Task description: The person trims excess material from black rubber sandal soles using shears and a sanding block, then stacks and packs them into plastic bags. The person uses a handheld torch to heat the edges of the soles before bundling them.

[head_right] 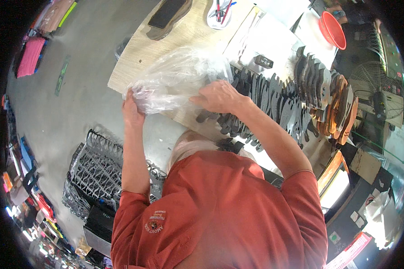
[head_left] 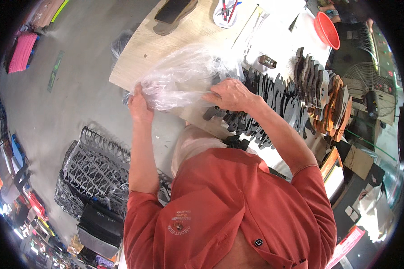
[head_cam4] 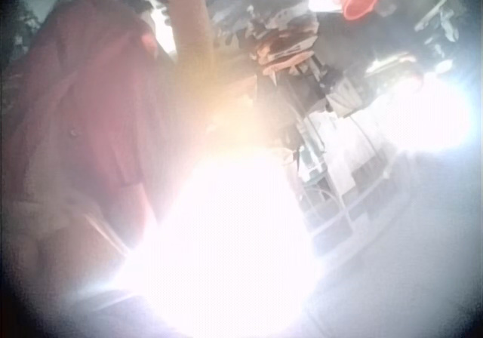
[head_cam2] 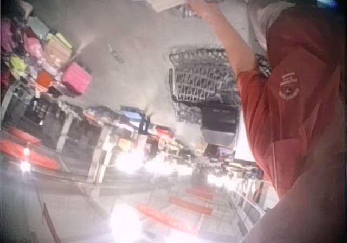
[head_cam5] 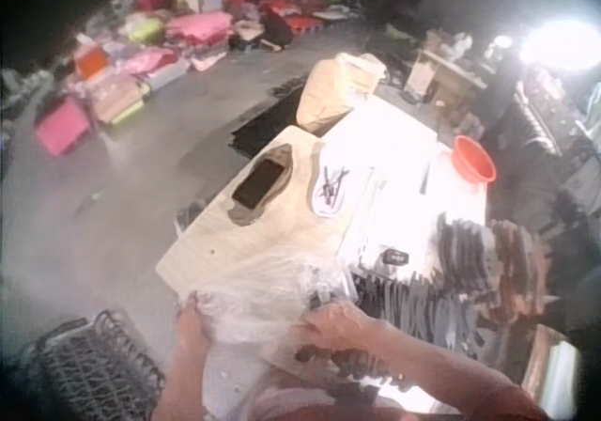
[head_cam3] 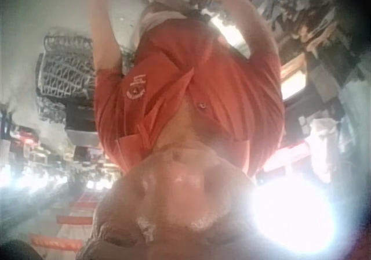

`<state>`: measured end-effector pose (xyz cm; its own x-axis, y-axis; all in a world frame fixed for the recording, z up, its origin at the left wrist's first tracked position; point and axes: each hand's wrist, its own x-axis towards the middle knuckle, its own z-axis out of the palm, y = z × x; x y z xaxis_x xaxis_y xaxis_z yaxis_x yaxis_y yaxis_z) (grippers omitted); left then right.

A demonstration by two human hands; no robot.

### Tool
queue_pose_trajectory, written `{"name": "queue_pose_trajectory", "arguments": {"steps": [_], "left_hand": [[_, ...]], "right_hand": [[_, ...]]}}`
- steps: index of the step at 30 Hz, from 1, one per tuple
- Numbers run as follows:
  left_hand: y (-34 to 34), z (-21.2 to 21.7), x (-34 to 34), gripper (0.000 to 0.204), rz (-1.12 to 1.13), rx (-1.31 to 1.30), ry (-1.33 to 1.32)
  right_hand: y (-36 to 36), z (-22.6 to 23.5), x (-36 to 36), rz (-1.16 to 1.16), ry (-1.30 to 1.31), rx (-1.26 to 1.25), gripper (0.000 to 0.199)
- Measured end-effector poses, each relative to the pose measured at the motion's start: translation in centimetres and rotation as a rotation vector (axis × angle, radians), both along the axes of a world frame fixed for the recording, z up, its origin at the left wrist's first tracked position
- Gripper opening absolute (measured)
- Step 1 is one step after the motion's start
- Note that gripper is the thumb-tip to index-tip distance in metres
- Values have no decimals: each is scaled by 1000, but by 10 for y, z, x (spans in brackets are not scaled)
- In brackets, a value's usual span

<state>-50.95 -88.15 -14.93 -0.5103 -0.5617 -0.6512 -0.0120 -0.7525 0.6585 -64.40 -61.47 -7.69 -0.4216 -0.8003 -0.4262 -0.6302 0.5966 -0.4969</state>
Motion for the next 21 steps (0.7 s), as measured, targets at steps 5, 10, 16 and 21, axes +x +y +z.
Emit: {"name": "queue_pose_trajectory", "arguments": {"steps": [5, 10, 16, 21], "left_hand": [[-8, 66, 0, 49, -249, -796, -46], [24, 113, -17, 39, -682, -1093, 139], [60, 32, -69, 53, -1445, -1437, -291], [17, -21, -77, 73, -1225, -1390, -183]], "right_hand": [[9, -2, -8, 31, 135, -214, 46], [-3, -4, -4, 16, 32, -60, 59], [-2, -35, -30, -172, 226, -14, 38], [-4, -42, -67, 62, 546, -225, 32]]}}
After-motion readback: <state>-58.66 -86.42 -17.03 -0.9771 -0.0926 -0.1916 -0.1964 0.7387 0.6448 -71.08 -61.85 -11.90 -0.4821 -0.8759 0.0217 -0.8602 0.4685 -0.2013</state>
